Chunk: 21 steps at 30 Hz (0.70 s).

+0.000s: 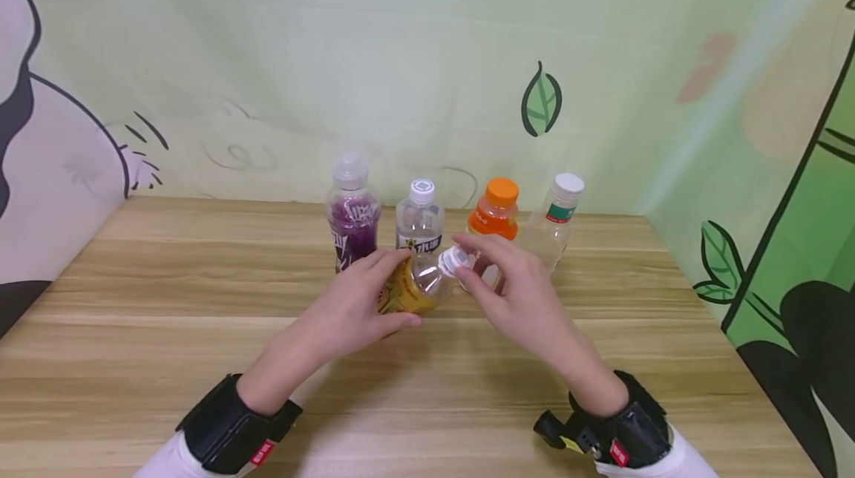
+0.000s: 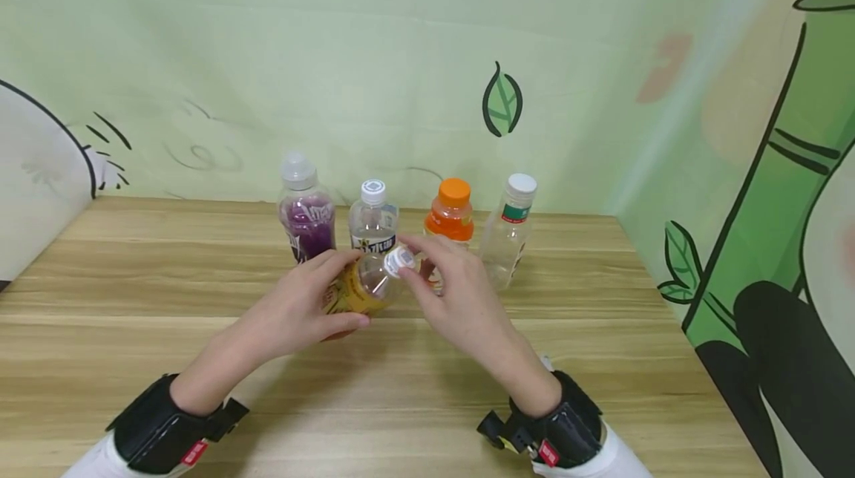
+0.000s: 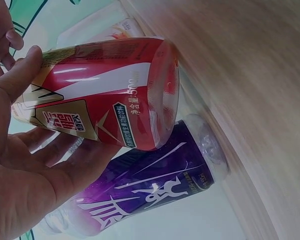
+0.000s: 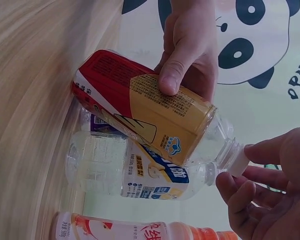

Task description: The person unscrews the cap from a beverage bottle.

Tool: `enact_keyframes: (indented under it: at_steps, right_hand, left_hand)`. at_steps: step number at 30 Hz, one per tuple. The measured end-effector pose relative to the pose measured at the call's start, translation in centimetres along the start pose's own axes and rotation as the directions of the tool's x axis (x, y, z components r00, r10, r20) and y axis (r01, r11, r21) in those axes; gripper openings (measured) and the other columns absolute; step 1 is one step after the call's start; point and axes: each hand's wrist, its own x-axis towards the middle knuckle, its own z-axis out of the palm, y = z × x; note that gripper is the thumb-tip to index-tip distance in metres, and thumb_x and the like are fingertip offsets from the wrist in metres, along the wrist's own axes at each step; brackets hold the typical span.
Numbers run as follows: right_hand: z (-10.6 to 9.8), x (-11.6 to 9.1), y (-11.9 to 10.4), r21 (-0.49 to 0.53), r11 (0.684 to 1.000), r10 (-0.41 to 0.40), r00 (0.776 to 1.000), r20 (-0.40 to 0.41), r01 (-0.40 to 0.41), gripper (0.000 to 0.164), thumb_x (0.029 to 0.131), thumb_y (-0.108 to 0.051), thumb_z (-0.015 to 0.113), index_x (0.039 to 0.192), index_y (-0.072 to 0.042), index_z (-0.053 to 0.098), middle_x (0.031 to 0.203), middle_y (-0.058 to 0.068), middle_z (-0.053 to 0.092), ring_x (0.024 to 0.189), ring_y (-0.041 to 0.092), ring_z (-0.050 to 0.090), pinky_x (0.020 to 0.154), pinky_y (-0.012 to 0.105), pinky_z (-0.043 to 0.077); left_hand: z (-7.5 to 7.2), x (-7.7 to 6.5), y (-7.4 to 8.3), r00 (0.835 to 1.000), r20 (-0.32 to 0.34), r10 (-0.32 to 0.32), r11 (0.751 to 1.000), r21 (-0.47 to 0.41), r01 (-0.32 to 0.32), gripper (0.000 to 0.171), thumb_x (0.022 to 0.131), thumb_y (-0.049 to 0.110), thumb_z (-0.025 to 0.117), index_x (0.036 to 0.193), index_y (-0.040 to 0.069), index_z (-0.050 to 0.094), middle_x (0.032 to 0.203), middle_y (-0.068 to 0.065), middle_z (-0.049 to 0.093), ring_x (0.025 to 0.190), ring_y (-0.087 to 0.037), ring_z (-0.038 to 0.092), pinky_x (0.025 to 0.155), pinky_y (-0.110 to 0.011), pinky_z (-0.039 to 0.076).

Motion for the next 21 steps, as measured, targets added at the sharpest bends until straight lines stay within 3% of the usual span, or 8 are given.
enact_keyframes:
  at_steps: [11, 21]
  right_hand:
    - [0.13, -0.14, -0.01, 0.006, 1.000, 0.028, 1.000, 0.005, -0.028, 0.030, 0.092, -0.008, 0.070, 0.122, -0.012, 0.066, 0.106, -0.005, 0.057, 0.079, 0.007, 0.055, 0.050, 0.020, 0.046]
    - [0.18, -0.03, 0.02, 0.035, 0.999, 0.019, 1.000, -0.007, -0.019, 0.029, 0.091, -0.016, 0.073, 0.119, -0.015, 0.068, 0.096, -0.011, 0.060, 0.078, 0.006, 0.055, 0.055, 0.023, 0.048]
  left_hand:
    - [0.07, -0.04, 0.00, 1.000, -0.007, 0.006, 1.000, 0.004, -0.006, 0.082, 0.076, 0.044, 0.084, 0.140, 0.008, 0.048, 0.128, -0.004, 0.055, 0.111, -0.020, 0.058, 0.093, -0.033, 0.046]
    - [0.07, -0.04, -0.01, 1.000, -0.003, 0.004, 1.000, -0.001, -0.004, 0.082, 0.076, 0.043, 0.084, 0.141, 0.009, 0.047, 0.128, -0.003, 0.055, 0.111, -0.019, 0.057, 0.093, -0.033, 0.046]
